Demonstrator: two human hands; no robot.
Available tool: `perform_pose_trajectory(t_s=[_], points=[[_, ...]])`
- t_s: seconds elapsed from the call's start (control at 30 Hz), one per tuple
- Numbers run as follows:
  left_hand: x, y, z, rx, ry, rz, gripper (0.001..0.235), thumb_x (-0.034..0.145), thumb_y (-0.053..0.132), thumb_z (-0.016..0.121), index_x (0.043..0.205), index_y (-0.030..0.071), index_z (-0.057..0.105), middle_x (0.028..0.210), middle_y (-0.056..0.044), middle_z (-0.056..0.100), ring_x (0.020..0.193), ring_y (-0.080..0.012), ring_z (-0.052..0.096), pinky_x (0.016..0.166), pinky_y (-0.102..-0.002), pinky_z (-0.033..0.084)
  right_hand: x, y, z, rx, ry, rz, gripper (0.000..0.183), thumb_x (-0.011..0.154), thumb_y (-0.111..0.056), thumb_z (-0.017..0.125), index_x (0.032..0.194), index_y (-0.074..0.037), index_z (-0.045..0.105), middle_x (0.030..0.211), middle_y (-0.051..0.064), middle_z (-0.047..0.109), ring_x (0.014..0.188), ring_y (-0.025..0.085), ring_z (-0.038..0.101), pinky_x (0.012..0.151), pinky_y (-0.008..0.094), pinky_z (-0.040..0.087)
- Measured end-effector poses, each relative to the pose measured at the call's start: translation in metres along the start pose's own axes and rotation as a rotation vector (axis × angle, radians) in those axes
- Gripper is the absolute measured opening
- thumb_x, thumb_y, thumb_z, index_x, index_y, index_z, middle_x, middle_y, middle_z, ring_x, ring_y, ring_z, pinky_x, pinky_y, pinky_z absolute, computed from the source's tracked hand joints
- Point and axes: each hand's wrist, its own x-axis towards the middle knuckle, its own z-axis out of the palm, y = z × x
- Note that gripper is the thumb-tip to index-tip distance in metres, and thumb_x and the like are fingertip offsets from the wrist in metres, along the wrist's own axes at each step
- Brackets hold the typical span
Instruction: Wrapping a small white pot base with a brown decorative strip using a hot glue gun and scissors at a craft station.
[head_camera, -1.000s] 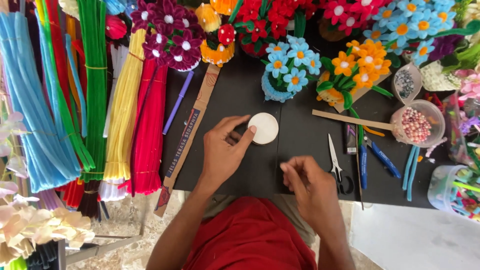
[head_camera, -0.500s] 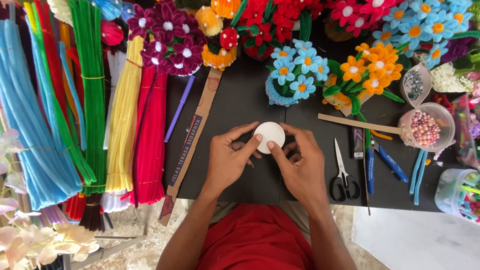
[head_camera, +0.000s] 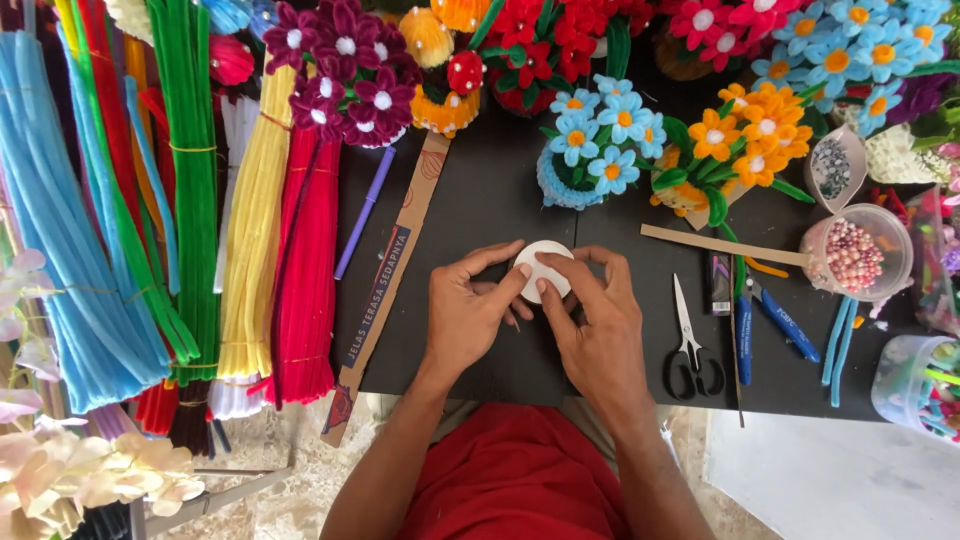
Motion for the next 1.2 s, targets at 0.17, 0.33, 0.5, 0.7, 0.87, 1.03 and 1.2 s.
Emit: perform_pose_trajectory(t_s=[0.17, 0.33, 0.5, 0.7, 0.87, 1.03, 1.2], points=[[0.0, -0.002, 0.002, -0.02, 0.003, -0.001, 0.032, 0.089, 0.005, 0.073, 0.119, -0.007, 0.072, 0.111, -0.028, 0.073, 0.053, -0.0271, 0.074, 0.041, -0.03, 0.058, 0.001, 0.003, -0.001, -0.076, -0.001, -0.066, 0.02, 0.1, -0.013, 0.07, 0.12, -0.016, 0.076, 0.118, 0.013, 0.058, 0.067, 0.023, 0.073, 0.058, 0.036, 0.059], [0.001, -0.008, 0.002, -0.045, 0.007, -0.005, 0.032, 0.089, 0.003, 0.072, 0.119, -0.009, 0.071, 0.11, -0.029, 0.072, 0.052, -0.0274, 0.073, 0.04, -0.03, 0.057, 0.003, 0.0, -0.005, -0.159, -0.02, -0.096, 0.02, 0.101, -0.017, 0.071, 0.12, -0.018, 0.076, 0.118, 0.014, 0.059, 0.069, 0.024, 0.073, 0.059, 0.041, 0.06], [0.005, -0.032, -0.002, -0.056, 0.016, -0.013, 0.032, 0.089, 0.002, 0.072, 0.12, -0.009, 0.071, 0.113, -0.029, 0.071, 0.051, -0.0282, 0.073, 0.04, -0.03, 0.058, 0.007, -0.003, -0.008, -0.192, -0.067, -0.07, 0.018, 0.1, -0.021, 0.073, 0.117, -0.023, 0.078, 0.117, 0.011, 0.061, 0.071, 0.025, 0.074, 0.06, 0.044, 0.06], [-0.007, -0.005, 0.003, -0.062, 0.033, 0.047, 0.031, 0.091, 0.001, 0.069, 0.121, -0.009, 0.07, 0.114, -0.031, 0.07, 0.054, -0.0307, 0.073, 0.046, -0.033, 0.061, 0.007, -0.007, -0.009, -0.206, -0.06, -0.049, 0.02, 0.097, -0.022, 0.076, 0.117, -0.024, 0.078, 0.118, 0.011, 0.064, 0.072, 0.027, 0.074, 0.06, 0.044, 0.06], [-0.005, -0.004, 0.005, -0.064, 0.06, 0.035, 0.03, 0.09, -0.001, 0.068, 0.118, -0.01, 0.071, 0.112, -0.029, 0.071, 0.049, -0.0266, 0.071, 0.042, -0.031, 0.059, 0.009, -0.014, -0.012, -0.243, -0.113, -0.01, 0.018, 0.099, -0.023, 0.073, 0.116, -0.024, 0.078, 0.119, 0.011, 0.063, 0.071, 0.028, 0.075, 0.061, 0.046, 0.061], [-0.004, -0.013, 0.004, -0.046, 0.051, 0.025, 0.029, 0.091, 0.0, 0.067, 0.117, -0.009, 0.072, 0.113, -0.029, 0.072, 0.05, -0.0256, 0.072, 0.043, -0.031, 0.059, 0.01, -0.018, -0.014, -0.254, -0.148, 0.025, 0.016, 0.1, -0.024, 0.072, 0.114, -0.022, 0.079, 0.118, 0.013, 0.064, 0.071, 0.03, 0.075, 0.061, 0.048, 0.061], [-0.006, -0.012, 0.002, -0.029, 0.02, 0.034, 0.034, 0.09, 0.003, 0.069, 0.123, -0.008, 0.07, 0.101, -0.029, 0.075, 0.049, -0.0269, 0.072, 0.042, -0.03, 0.058, 0.009, -0.009, -0.012, -0.181, -0.098, 0.024, 0.018, 0.099, -0.021, 0.074, 0.116, -0.023, 0.079, 0.116, 0.014, 0.065, 0.073, 0.031, 0.076, 0.061, 0.045, 0.061]])
